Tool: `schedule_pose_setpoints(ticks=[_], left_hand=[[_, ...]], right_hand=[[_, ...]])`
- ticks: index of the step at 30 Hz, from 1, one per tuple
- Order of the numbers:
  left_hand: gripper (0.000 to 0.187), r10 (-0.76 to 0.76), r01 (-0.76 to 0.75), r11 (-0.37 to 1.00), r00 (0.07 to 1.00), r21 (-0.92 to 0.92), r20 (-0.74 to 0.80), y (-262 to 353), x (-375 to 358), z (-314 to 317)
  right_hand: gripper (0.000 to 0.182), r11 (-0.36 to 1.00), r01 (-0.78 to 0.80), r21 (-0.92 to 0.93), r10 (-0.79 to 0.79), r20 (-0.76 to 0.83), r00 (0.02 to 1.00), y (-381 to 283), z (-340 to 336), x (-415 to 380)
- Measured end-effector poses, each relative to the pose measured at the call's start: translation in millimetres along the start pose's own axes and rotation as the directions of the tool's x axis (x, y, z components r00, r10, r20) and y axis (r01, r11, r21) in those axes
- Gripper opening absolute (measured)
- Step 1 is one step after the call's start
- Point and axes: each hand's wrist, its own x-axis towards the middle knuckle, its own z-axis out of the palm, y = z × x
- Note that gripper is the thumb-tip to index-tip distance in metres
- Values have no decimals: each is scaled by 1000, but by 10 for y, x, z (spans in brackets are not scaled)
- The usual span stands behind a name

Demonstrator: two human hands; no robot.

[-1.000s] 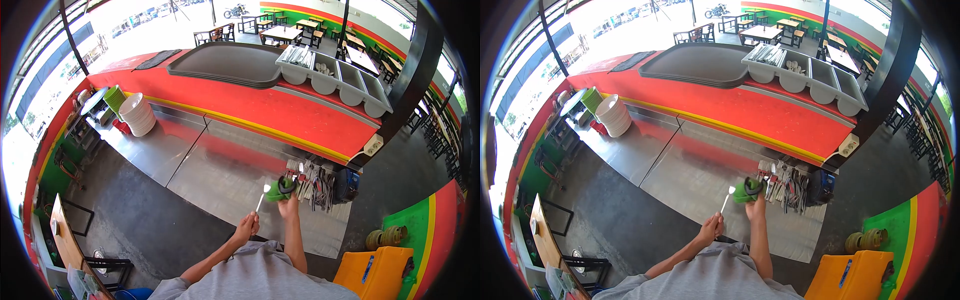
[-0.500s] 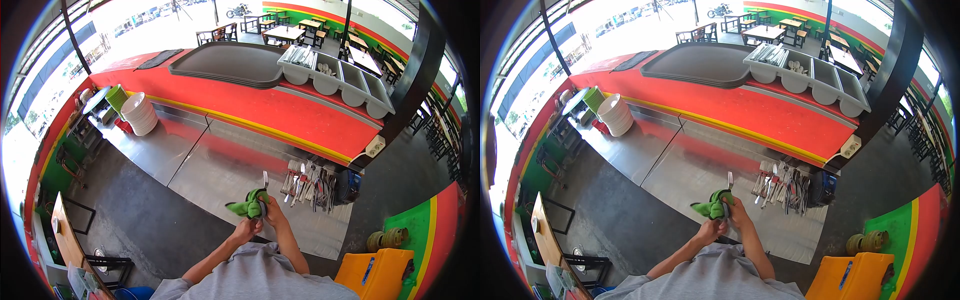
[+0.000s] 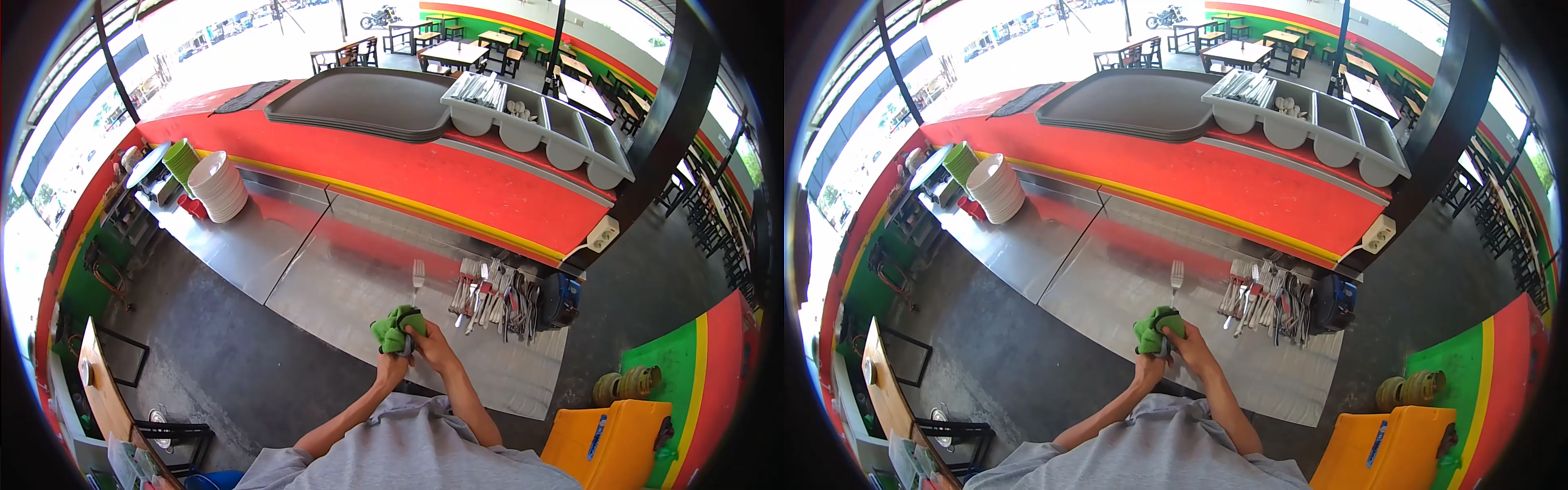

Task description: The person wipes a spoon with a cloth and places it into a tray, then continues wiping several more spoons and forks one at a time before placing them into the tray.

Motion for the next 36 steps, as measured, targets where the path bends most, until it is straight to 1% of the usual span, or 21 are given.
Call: schedule_pose_setpoints(ticks=[2, 3, 5, 6, 8, 11, 12, 13, 14, 15, 16, 17, 20, 21, 25, 28, 31, 34, 36], left_hand=[[18, -53, 53, 998, 999, -22, -1, 89, -3, 1], [18, -43, 43, 998, 999, -35, 5, 65, -16, 19], [18, -21, 21, 998, 1000, -59, 16, -65, -34, 63], [18, 5, -1, 997, 999, -73, 53, -188, 6, 82], [17, 50, -37, 994, 991, -102, 126, -429, 78, 104], [17, 173, -166, 984, 974, -57, 144, -210, 81, 80], [18, 152, -144, 988, 975, -62, 164, -95, 63, 69], [21, 131, -121, 990, 974, -68, 184, 33, 40, 60], [23, 111, -98, 992, 973, -75, 204, 90, 9, 64], [31, 112, -98, 993, 967, -72, 227, 79, -32, 76], [31, 110, -97, 993, 964, -64, 242, 68, -79, 88], [31, 110, -98, 994, 960, -56, 258, 68, -123, 102], [31, 98, -98, 995, 948, -16, 302, 162, -164, 114], [31, 108, -112, 994, 942, -5, 317, 170, -152, 118], [31, 115, -124, 992, 921, 1, 372, 183, -151, 159], [29, 113, -119, 993, 915, -10, 388, 167, -139, 169], [26, 146, -165, 986, 907, 17, 394, 78, -149, 180], [20, 202, -240, 969, 897, 50, 394, 70, -148, 163], [15, 238, -279, 959, 883, 46, 404, 53, -149, 134]], right_hand=[[19, 1000, 2, 23, -1, -40, 999, -51, 54, -32], [19, 999, 2, 35, 0, -60, 998, -86, 80, -57], [18, 1000, -5, -11, 5, -82, 997, -20, -12, -45], [17, 999, -10, -34, 6, -92, 996, 2, -42, -38], [16, 999, 13, 29, -8, -155, 988, -2, -19, -45], [15, 993, 48, 106, -19, -258, 966, -33, 32, -39], [15, 990, 58, 127, -19, -295, 955, -43, 31, -45], [13, 989, 84, 118, -51, -256, 965, -36, -75, -18], [12, 971, 159, 178, -94, -325, 941, 0, -141, 30], [12, 944, 236, 230, -131, -397, 909, -2, -170, 70], [12, 908, 317, 273, -162, -470, 868, 36, -228, 92], [14, 897, 341, 281, -209, -411, 887, 106, -402, 91], [15, 881, 361, 305, -180, -489, 853, 29, -392, -15], [16, 853, 402, 333, -208, -489, 847, 53, -436, -16], [15, 788, 442, 428, -173, -535, 827, 67, -612, -13], [10, 709, 391, 587, -49, -512, 857, 34, -690, -26], [11, 624, 357, 695, 34, -480, 876, 71, -834, -29], [14, 651, 339, 679, 37, -474, 879, 111, -871, -14], [16, 635, 314, 706, 96, -476, 874, 103, -921, 6]])
